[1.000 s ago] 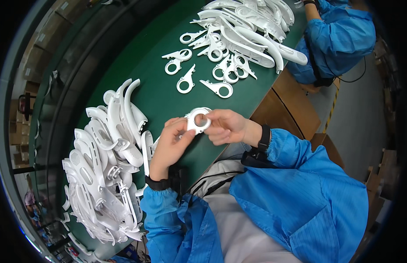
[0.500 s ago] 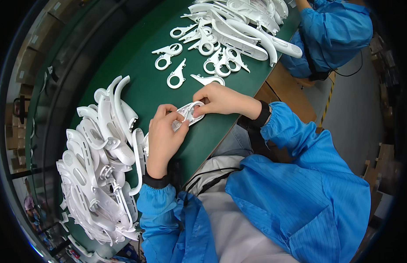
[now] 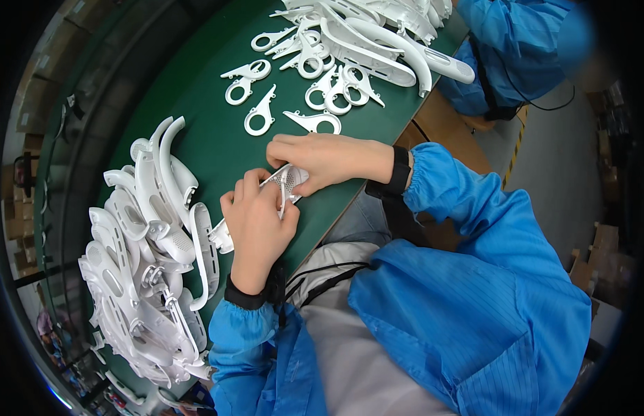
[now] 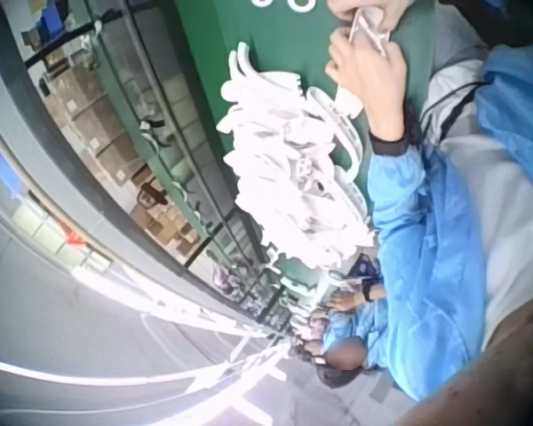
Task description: The recorder is manually assembling white plastic components, snapping parts together at a factory workstation.
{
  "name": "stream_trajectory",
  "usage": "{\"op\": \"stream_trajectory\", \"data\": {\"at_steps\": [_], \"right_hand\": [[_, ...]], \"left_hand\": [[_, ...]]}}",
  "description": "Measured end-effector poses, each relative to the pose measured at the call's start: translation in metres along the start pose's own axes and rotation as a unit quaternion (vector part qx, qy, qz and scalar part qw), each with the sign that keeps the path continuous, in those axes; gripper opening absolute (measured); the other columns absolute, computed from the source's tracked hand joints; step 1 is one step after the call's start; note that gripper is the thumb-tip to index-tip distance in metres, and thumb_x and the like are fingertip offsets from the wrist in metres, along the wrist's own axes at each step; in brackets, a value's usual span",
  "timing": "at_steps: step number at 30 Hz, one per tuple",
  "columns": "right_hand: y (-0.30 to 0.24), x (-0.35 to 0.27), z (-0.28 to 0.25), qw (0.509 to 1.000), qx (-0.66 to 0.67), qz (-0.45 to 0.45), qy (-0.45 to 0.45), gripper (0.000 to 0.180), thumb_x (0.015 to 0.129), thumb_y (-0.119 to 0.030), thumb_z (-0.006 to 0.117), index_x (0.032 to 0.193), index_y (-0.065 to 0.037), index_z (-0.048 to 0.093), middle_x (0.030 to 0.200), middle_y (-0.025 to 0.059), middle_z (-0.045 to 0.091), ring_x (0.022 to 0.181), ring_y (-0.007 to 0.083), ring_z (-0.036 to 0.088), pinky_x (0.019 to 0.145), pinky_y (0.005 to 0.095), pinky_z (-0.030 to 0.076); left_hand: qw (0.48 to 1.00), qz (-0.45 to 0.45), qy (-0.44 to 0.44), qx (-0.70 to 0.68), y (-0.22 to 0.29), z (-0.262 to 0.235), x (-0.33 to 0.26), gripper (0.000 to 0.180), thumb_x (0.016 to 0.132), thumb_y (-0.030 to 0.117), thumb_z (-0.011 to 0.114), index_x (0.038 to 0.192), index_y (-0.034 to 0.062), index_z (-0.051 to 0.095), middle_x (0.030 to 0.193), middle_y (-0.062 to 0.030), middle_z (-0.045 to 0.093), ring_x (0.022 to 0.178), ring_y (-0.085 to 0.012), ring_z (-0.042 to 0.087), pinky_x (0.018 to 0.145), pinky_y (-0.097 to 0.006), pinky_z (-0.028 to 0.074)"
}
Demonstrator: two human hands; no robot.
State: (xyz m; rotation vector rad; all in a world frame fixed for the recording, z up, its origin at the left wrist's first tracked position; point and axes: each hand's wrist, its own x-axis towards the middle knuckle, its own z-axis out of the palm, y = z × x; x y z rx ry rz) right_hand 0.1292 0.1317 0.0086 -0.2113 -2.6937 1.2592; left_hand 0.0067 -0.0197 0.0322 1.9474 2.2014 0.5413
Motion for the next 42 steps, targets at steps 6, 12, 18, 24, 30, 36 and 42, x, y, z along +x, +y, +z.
{"op": "stream_trajectory", "data": {"at_steps": [6,12,18,24,30,36,42], "right_hand": [[-0.001,0.001,0.005,0.996,-0.056,0.044,-0.054,0.040,0.072,-0.023,0.073,0.105,-0.006,0.056,0.100,0.0131,0.061,0.086,0.0327,0.063,0.072,0.0407,0.049],[0.019,0.015,0.007,0.995,0.053,0.069,-0.045,0.031,0.076,-0.030,0.072,0.085,-0.001,0.067,0.079,0.0142,0.062,0.074,0.0279,0.062,0.064,0.0362,0.047],[-0.005,0.015,-0.020,0.994,0.080,0.074,-0.018,0.026,0.077,-0.024,0.073,0.078,0.001,0.065,0.061,0.0061,0.057,0.058,0.0135,0.054,0.054,0.0279,0.041],[0.004,0.033,-0.105,0.962,0.091,0.229,0.121,0.031,0.082,-0.032,0.071,0.076,-0.001,0.068,0.057,-0.0004,0.055,0.044,0.0049,0.043,0.040,0.0232,0.031],[0.063,0.157,-0.089,0.930,0.176,0.290,0.142,0.031,0.084,-0.026,0.067,0.100,0.000,0.060,0.069,0.0074,0.059,0.055,0.0133,0.056,0.046,0.0252,0.043],[0.066,0.188,-0.088,0.934,0.181,0.257,0.169,0.047,0.082,-0.018,0.065,0.124,-0.002,0.049,0.111,0.0160,0.061,0.096,0.0297,0.065,0.079,0.0385,0.055],[0.094,0.154,-0.082,0.952,-0.269,0.143,0.006,0.045,0.068,-0.026,0.077,0.103,-0.002,0.063,0.100,0.0167,0.066,0.094,0.0297,0.063,0.082,0.0384,0.049]], "left_hand": [[0.997,-0.075,-0.020,0.007,0.001,-0.006,0.004,0.029,0.075,0.017,0.069,0.097,0.0042,0.057,0.091,-0.0163,0.062,0.084,-0.0367,0.061,0.068,-0.045,0.046],[0.992,-0.089,-0.085,0.021,-0.002,-0.010,0.012,0.028,0.077,0.020,0.069,0.100,0.0043,0.061,0.081,-0.0175,0.066,0.076,-0.0381,0.063,0.067,-0.046,0.049],[0.986,-0.006,0.101,-0.133,-0.011,-0.029,0.000,0.043,0.076,0.017,0.069,0.116,0.0049,0.056,0.115,-0.0144,0.055,0.112,-0.0321,0.050,0.095,-0.041,0.034],[0.915,0.036,0.255,-0.311,-0.014,0.008,0.001,0.008,0.080,0.002,0.061,0.087,-0.0005,0.058,0.076,-0.0099,0.055,0.062,-0.0188,0.052,0.057,-0.028,0.041],[0.915,-0.044,0.102,-0.387,-0.043,0.039,0.015,0.005,0.082,0.005,0.061,0.082,0.0001,0.060,0.069,-0.0062,0.054,0.053,-0.0129,0.050,0.051,-0.026,0.040],[0.927,0.010,0.123,-0.353,-0.046,0.044,0.015,0.009,0.081,0.012,0.059,0.077,0.0041,0.058,0.073,-0.0110,0.058,0.068,-0.0310,0.059,0.061,-0.041,0.046],[0.932,0.017,0.159,-0.326,-0.051,0.055,0.010,0.008,0.077,0.014,0.058,0.077,0.0061,0.058,0.074,-0.0118,0.058,0.072,-0.0335,0.059,0.065,-0.044,0.047]]}}
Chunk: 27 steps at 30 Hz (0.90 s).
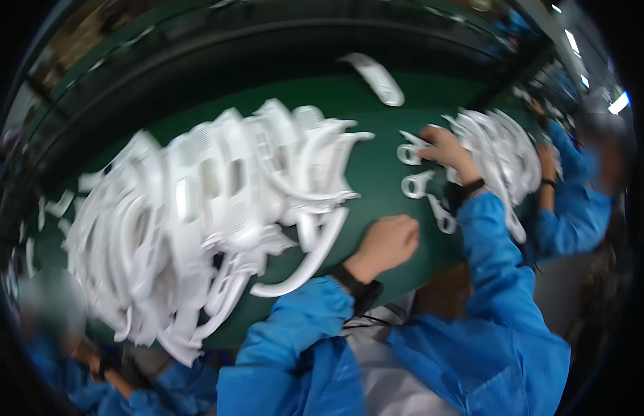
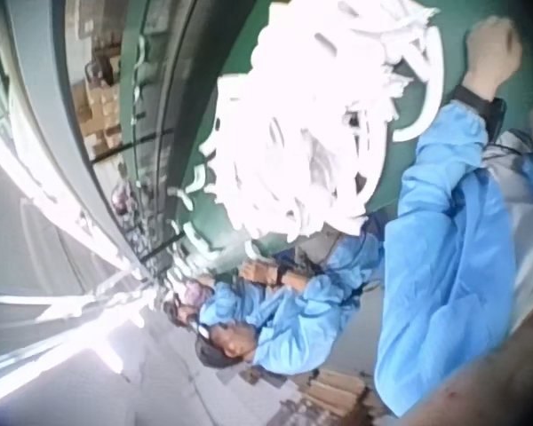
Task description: The recorder is manually assembling white plastic components, snapping parts together at a factory workstation.
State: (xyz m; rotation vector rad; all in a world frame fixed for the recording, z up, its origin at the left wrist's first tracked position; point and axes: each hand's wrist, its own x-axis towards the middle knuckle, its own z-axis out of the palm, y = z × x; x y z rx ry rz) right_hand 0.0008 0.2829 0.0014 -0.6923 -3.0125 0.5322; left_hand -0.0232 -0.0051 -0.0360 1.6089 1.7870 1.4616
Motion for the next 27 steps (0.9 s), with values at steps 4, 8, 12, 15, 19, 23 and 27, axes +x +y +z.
{"op": "stream_trajectory", "data": {"at_steps": [4,8,12,15,19,23,27], "right_hand": [[0.016,-0.024,-0.005,0.992,0.101,0.044,0.058,0.035,0.066,-0.020,0.076,0.095,-0.003,0.066,0.086,0.0094,0.064,0.085,0.0221,0.062,0.077,0.0347,0.048],[0.002,-0.025,-0.018,0.972,0.147,0.107,0.151,0.028,0.069,-0.017,0.068,0.094,-0.005,0.066,0.074,0.0016,0.057,0.065,0.0129,0.055,0.061,0.0264,0.043],[-0.053,-0.038,-0.022,0.919,0.289,0.124,0.238,0.026,0.077,-0.015,0.059,0.100,-0.004,0.064,0.077,0.0017,0.060,0.068,0.0109,0.060,0.052,0.0238,0.046],[-0.057,-0.043,0.000,0.849,0.460,0.117,0.231,0.020,0.081,-0.012,0.051,0.093,-0.001,0.063,0.071,0.0003,0.059,0.055,0.0058,0.053,0.044,0.0187,0.037],[-0.070,-0.054,0.025,0.843,0.473,0.133,0.221,0.017,0.080,-0.011,0.049,0.089,-0.003,0.062,0.064,-0.0023,0.053,0.047,0.0033,0.042,0.041,0.0189,0.032],[-0.086,-0.055,0.038,0.870,0.477,0.069,0.104,0.017,0.077,-0.008,0.050,0.087,-0.001,0.062,0.064,-0.0032,0.051,0.050,0.0028,0.041,0.043,0.0192,0.030],[-0.094,-0.055,0.037,0.853,0.512,0.070,0.072,0.019,0.076,-0.005,0.050,0.088,0.001,0.063,0.067,-0.0021,0.054,0.056,0.0041,0.045,0.049,0.0202,0.033]], "left_hand": [[0.999,0.027,0.015,-0.021,0.003,0.014,0.001,0.007,0.077,0.013,0.057,0.076,0.0062,0.056,0.076,-0.0122,0.057,0.075,-0.0331,0.058,0.069,-0.045,0.045],[1.000,0.020,0.018,-0.014,0.004,0.011,-0.001,0.007,0.078,0.012,0.057,0.076,0.0057,0.056,0.076,-0.0117,0.057,0.076,-0.0324,0.058,0.070,-0.043,0.045],[1.000,0.009,0.010,-0.013,0.003,0.008,-0.004,0.006,0.078,0.011,0.057,0.077,0.0049,0.057,0.075,-0.0115,0.057,0.076,-0.0321,0.058,0.071,-0.043,0.045],[1.000,0.002,-0.009,-0.010,0.005,0.004,0.000,0.007,0.079,0.011,0.056,0.077,0.0045,0.057,0.075,-0.0117,0.057,0.076,-0.0321,0.058,0.071,-0.043,0.045],[1.000,-0.008,-0.018,-0.022,0.010,0.000,0.005,0.007,0.080,0.011,0.058,0.078,0.0040,0.056,0.073,-0.0112,0.056,0.073,-0.0314,0.057,0.068,-0.041,0.045],[0.988,-0.093,0.004,-0.126,0.015,-0.002,0.005,0.009,0.082,0.008,0.059,0.088,0.0034,0.055,0.067,-0.0099,0.053,0.062,-0.0273,0.055,0.060,-0.039,0.043],[0.987,-0.108,-0.008,-0.119,0.017,-0.004,0.007,0.016,0.082,0.006,0.060,0.096,0.0043,0.052,0.064,-0.0088,0.052,0.058,-0.0249,0.053,0.056,-0.038,0.041]]}}
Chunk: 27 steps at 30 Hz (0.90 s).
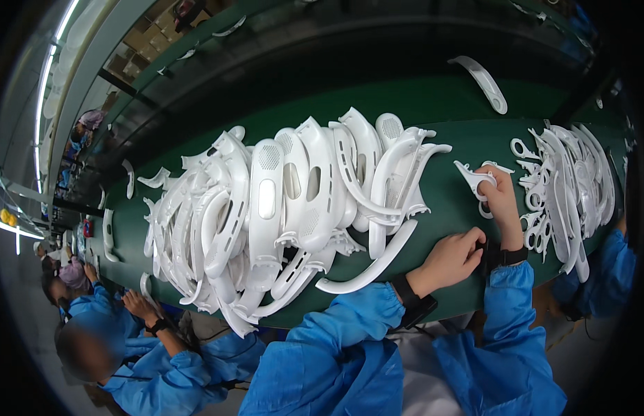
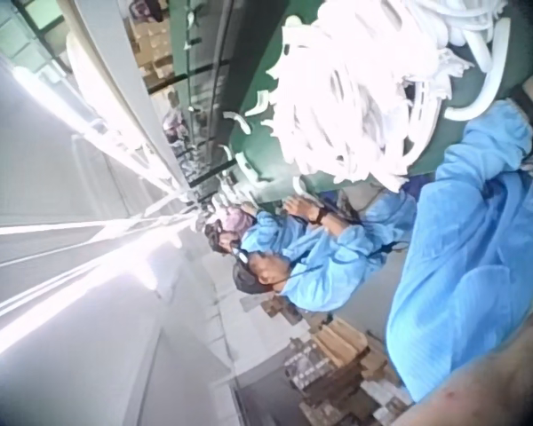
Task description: The recorder is manually assembling white plastic components, snapping parts together at a factory workstation.
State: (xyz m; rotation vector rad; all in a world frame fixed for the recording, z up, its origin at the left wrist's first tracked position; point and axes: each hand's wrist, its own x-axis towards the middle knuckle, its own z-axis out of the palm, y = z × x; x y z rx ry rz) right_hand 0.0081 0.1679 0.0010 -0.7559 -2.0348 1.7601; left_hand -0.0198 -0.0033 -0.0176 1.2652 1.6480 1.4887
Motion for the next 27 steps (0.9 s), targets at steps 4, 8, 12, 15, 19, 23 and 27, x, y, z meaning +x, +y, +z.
{"op": "stream_trajectory", "data": {"at_steps": [4,8,12,15,19,23,27], "right_hand": [[-0.003,0.000,0.004,0.999,-0.014,-0.010,-0.044,0.019,0.076,-0.004,0.049,0.087,0.003,0.063,0.071,0.0000,0.057,0.063,0.0055,0.049,0.055,0.0206,0.037],[-0.001,0.000,0.003,0.998,-0.024,-0.032,-0.041,0.019,0.076,-0.003,0.049,0.088,0.004,0.063,0.072,0.0006,0.058,0.064,0.0064,0.050,0.056,0.0212,0.038],[-0.004,0.004,0.005,0.998,-0.037,-0.018,-0.046,0.020,0.076,-0.003,0.049,0.088,0.004,0.063,0.071,0.0008,0.058,0.064,0.0065,0.050,0.056,0.0213,0.038],[-0.003,0.002,0.004,0.999,-0.023,-0.014,-0.038,0.020,0.076,-0.003,0.049,0.089,0.004,0.063,0.071,0.0007,0.057,0.064,0.0065,0.050,0.056,0.0215,0.039],[0.002,-0.002,-0.002,0.999,-0.014,-0.011,-0.027,0.020,0.075,-0.003,0.049,0.089,0.003,0.063,0.073,0.0013,0.058,0.065,0.0075,0.051,0.056,0.0218,0.039],[0.000,-0.007,0.004,0.997,-0.063,-0.038,-0.007,0.022,0.074,-0.006,0.051,0.091,0.001,0.063,0.076,0.0029,0.059,0.069,0.0102,0.053,0.060,0.0243,0.042],[0.015,0.007,0.000,0.989,-0.086,-0.120,-0.014,0.024,0.075,-0.009,0.051,0.093,0.001,0.063,0.079,0.0092,0.062,0.074,0.0160,0.058,0.067,0.0295,0.046]], "left_hand": [[0.999,0.027,-0.004,0.036,-0.004,0.002,0.000,0.018,0.082,0.006,0.060,0.098,0.0052,0.051,0.063,-0.0079,0.051,0.058,-0.0259,0.053,0.057,-0.039,0.041],[0.999,0.033,-0.005,0.042,-0.001,0.001,0.000,0.017,0.082,0.006,0.061,0.096,0.0050,0.050,0.063,-0.0075,0.050,0.059,-0.0268,0.053,0.058,-0.040,0.041],[0.999,0.032,0.003,0.042,0.000,-0.004,0.003,0.017,0.082,0.006,0.060,0.096,0.0050,0.050,0.063,-0.0076,0.050,0.059,-0.0269,0.053,0.059,-0.040,0.041],[0.998,0.044,0.014,0.040,-0.002,0.000,0.000,0.018,0.082,0.006,0.060,0.096,0.0049,0.050,0.063,-0.0080,0.050,0.059,-0.0272,0.052,0.059,-0.039,0.041],[0.998,0.054,-0.001,0.029,0.001,0.004,-0.001,0.012,0.082,0.005,0.059,0.092,0.0034,0.053,0.066,-0.0085,0.053,0.060,-0.0264,0.054,0.057,-0.039,0.042],[0.995,0.047,-0.006,-0.088,0.016,0.002,-0.008,0.019,0.084,-0.001,0.055,0.102,0.0030,0.059,0.083,-0.0098,0.058,0.071,-0.0192,0.060,0.064,-0.030,0.047],[0.966,0.220,-0.005,-0.138,0.120,-0.032,-0.012,0.030,0.078,-0.004,0.056,0.108,-0.0057,0.059,0.106,-0.0190,0.062,0.092,-0.0291,0.062,0.076,-0.037,0.050]]}}
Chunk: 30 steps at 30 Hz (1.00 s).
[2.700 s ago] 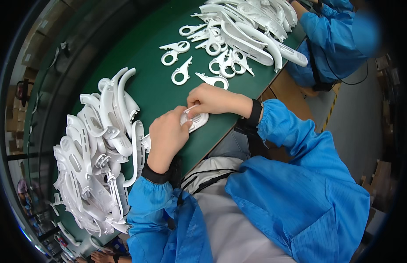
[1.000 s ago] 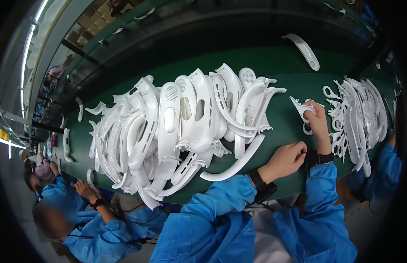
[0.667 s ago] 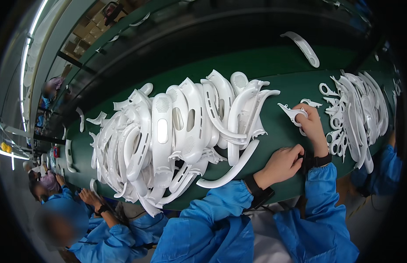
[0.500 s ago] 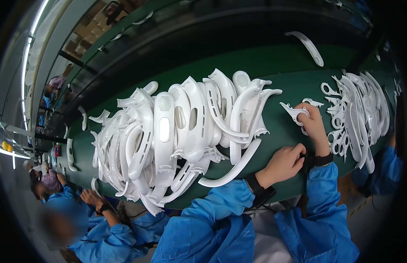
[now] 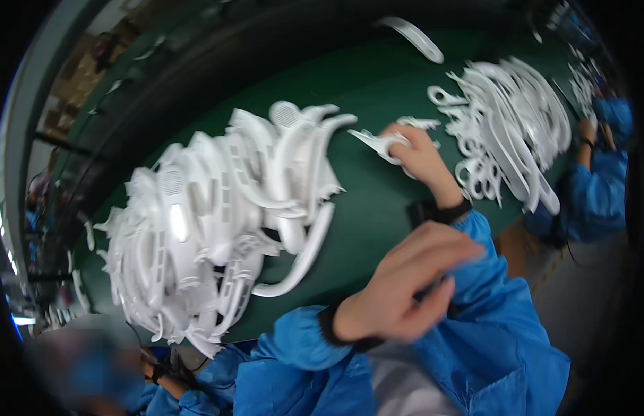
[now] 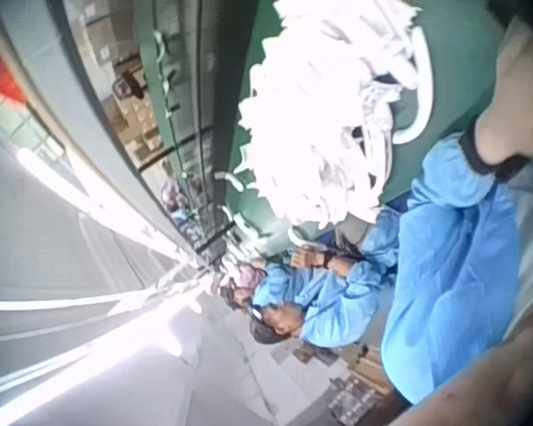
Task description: The recorder is manually assembling white plastic components, snapping parts together at a factory workstation.
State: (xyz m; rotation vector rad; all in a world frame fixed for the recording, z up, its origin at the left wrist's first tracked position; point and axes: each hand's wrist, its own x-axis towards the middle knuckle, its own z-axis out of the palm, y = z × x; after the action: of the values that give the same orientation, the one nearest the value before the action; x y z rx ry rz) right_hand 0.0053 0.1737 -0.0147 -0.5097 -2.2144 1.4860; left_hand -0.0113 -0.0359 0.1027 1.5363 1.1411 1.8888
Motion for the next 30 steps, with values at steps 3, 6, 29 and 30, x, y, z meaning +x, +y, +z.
{"op": "stream_trajectory", "data": {"at_steps": [3,6,29,30], "right_hand": [[-0.027,0.007,0.013,1.000,0.018,-0.001,-0.021,0.023,0.076,-0.008,0.052,0.093,0.000,0.065,0.075,0.0027,0.059,0.063,0.0092,0.052,0.055,0.0238,0.041],[-0.005,0.012,0.010,1.000,0.027,0.002,0.000,0.021,0.078,-0.009,0.052,0.091,0.000,0.065,0.068,0.0004,0.056,0.057,0.0069,0.048,0.050,0.0227,0.038],[-0.010,-0.002,0.002,0.998,0.034,0.045,0.006,0.021,0.079,-0.009,0.050,0.091,0.000,0.065,0.071,0.0015,0.056,0.059,0.0073,0.049,0.050,0.0239,0.038],[-0.007,0.000,0.001,0.998,0.034,0.042,0.014,0.021,0.079,-0.009,0.050,0.092,-0.001,0.065,0.070,0.0016,0.056,0.058,0.0073,0.048,0.050,0.0239,0.037]], "left_hand": [[0.851,0.094,0.203,-0.475,0.051,0.063,-0.058,0.025,0.094,0.023,0.043,0.098,0.0036,0.058,0.091,-0.0108,0.062,0.063,-0.0161,0.058,0.057,-0.030,0.051],[0.833,0.069,0.205,-0.510,0.019,0.069,-0.051,0.024,0.094,0.023,0.044,0.098,0.0037,0.057,0.091,-0.0106,0.061,0.063,-0.0160,0.058,0.057,-0.030,0.051],[0.861,0.055,0.141,-0.485,0.010,0.015,-0.047,0.020,0.091,0.023,0.048,0.091,0.0049,0.055,0.088,-0.0086,0.057,0.065,-0.0153,0.055,0.062,-0.031,0.049],[0.862,0.049,0.140,-0.486,0.010,0.013,-0.047,0.019,0.091,0.023,0.048,0.091,0.0050,0.054,0.088,-0.0086,0.057,0.065,-0.0152,0.055,0.062,-0.031,0.048]]}}
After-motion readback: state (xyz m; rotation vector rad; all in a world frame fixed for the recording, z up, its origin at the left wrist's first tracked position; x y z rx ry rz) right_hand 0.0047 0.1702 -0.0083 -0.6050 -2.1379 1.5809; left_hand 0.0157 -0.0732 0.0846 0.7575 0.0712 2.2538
